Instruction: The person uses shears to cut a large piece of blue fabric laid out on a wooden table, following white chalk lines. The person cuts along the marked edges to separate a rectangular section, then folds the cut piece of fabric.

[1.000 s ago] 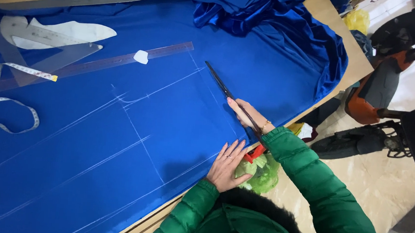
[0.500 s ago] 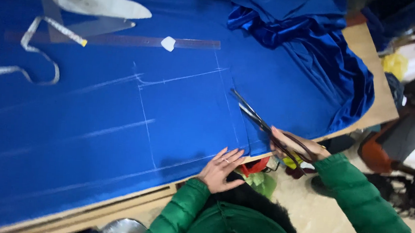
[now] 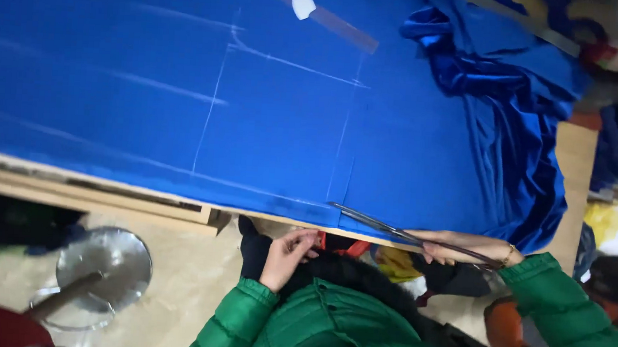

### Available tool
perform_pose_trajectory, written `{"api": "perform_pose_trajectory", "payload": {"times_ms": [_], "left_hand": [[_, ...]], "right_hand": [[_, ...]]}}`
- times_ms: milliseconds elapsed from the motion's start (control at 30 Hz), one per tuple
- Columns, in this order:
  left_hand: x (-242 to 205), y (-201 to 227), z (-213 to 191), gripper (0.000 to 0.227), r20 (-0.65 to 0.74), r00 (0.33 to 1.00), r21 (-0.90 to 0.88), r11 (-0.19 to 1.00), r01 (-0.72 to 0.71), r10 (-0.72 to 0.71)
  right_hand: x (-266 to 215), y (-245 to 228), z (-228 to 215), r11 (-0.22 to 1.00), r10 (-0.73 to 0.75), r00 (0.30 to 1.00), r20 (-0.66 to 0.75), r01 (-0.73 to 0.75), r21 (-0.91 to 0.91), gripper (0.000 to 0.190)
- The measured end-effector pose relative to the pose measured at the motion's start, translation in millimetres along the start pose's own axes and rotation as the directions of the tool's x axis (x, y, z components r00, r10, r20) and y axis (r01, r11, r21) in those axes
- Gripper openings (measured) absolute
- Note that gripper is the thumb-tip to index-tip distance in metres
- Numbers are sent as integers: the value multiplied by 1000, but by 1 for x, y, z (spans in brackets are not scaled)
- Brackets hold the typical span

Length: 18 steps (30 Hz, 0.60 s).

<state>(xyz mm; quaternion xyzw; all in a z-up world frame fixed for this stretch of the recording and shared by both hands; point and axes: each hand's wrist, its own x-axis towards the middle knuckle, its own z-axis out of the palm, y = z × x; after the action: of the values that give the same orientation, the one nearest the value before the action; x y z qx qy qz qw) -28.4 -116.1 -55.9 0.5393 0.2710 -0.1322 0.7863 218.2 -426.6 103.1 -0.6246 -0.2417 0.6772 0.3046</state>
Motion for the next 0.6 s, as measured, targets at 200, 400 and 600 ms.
{"api": "perform_pose_trajectory", "payload": {"times_ms": [200,400,600], "left_hand": [[-10,37,42,44,36,958,-176,942,287,-285],[16,20,66,39,-191,955,-367,919,147,-229],[-7,19,74,41,-350,930,-404,914,-37,-116]], "right_hand": [[10,-44,-13,987,38,998,49,-30,-157,73],[16,-32,-8,975,61,998,-30,-65,-211,77],[18,-29,-11,973,64,997,-36,-70,-222,79]]}}
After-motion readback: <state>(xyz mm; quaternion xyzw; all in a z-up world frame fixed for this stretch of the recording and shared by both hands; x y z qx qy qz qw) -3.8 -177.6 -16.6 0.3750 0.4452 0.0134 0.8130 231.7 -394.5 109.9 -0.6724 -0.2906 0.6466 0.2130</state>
